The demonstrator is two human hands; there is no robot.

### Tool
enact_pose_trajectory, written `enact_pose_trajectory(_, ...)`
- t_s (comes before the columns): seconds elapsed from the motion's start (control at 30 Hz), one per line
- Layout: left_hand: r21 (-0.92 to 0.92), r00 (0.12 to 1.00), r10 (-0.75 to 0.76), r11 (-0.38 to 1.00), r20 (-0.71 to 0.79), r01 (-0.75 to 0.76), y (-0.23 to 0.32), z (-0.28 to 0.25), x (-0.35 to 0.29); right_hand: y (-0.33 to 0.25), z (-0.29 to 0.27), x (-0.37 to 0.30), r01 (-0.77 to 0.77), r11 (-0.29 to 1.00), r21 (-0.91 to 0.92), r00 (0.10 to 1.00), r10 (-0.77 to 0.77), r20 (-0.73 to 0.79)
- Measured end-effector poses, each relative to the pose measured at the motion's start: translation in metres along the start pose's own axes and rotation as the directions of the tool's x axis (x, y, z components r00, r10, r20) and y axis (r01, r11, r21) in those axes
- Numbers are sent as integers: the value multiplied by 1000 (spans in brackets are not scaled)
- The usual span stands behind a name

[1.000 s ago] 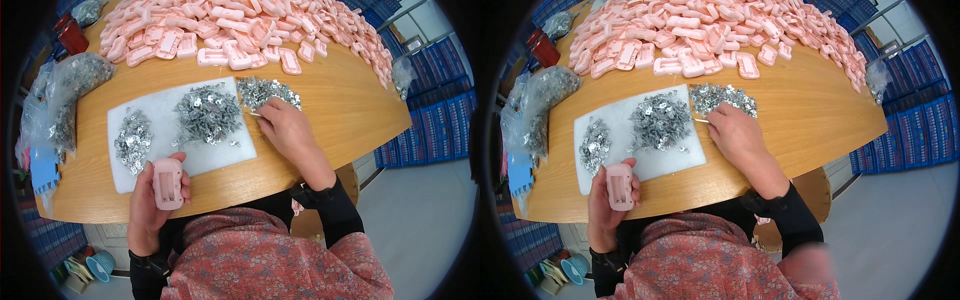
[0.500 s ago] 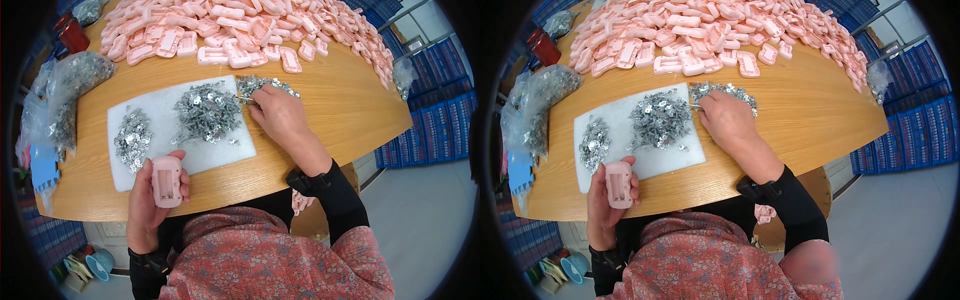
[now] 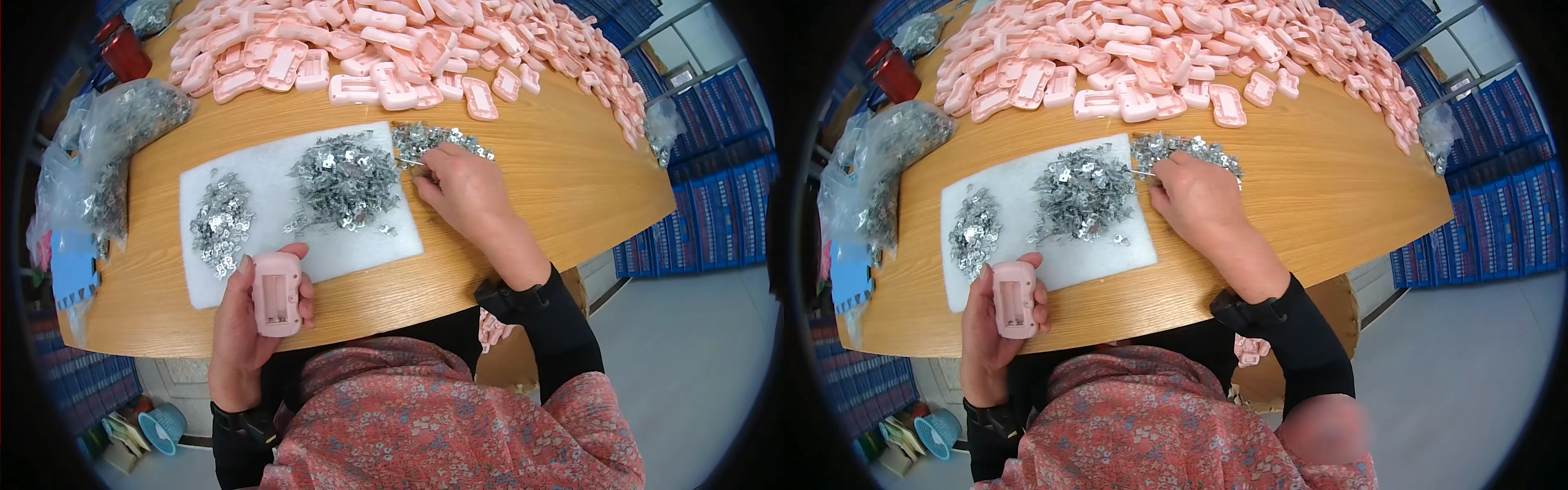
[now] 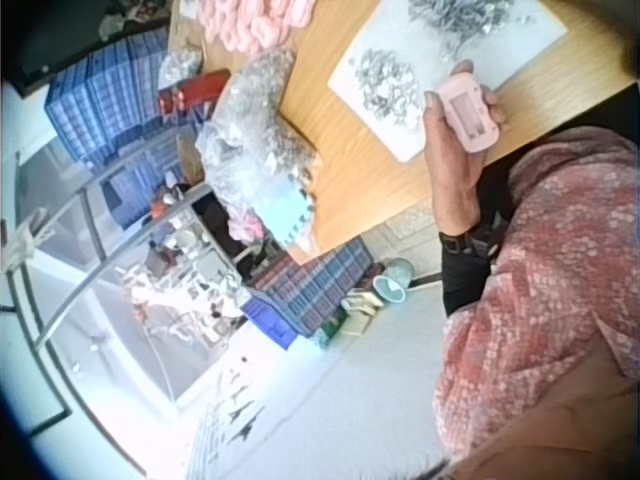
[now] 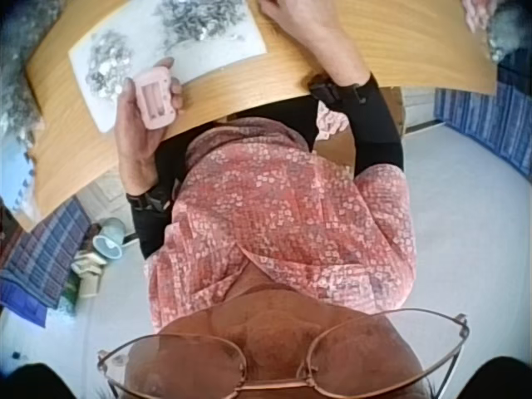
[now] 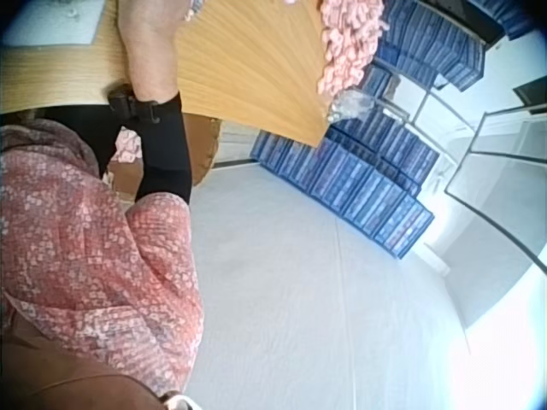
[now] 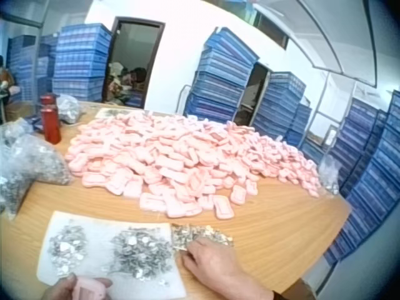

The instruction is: The person assembles small pink plastic components by inserting metal pins into them using a thin metal tool. They pick up a plastic part, insert a pin, and place the finished unit on the table, repeating this process continuously.

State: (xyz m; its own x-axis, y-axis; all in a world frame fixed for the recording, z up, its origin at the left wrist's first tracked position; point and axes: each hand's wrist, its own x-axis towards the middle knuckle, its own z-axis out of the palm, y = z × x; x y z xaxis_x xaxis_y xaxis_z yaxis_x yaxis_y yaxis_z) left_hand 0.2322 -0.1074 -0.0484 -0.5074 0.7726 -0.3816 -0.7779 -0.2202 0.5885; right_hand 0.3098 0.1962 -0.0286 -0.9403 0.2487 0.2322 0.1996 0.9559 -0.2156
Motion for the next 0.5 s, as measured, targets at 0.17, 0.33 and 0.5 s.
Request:
enact_pose_trajectory(0.17,18,1000,10,1000,7,-10,-1,-2,-1,10,-11,-8,-237,804,545,970,164,180)
enact_pose_trajectory(0.33,23,999,38,999,28,-38,-1,-1,-7,21,-17,-17,-313,602,735,950,193,246)
enact_pose_trajectory(0.5,255,1000,18,967,10,-20,5,38,-2,0,-29,-28,-157,697,700,988,102,120)
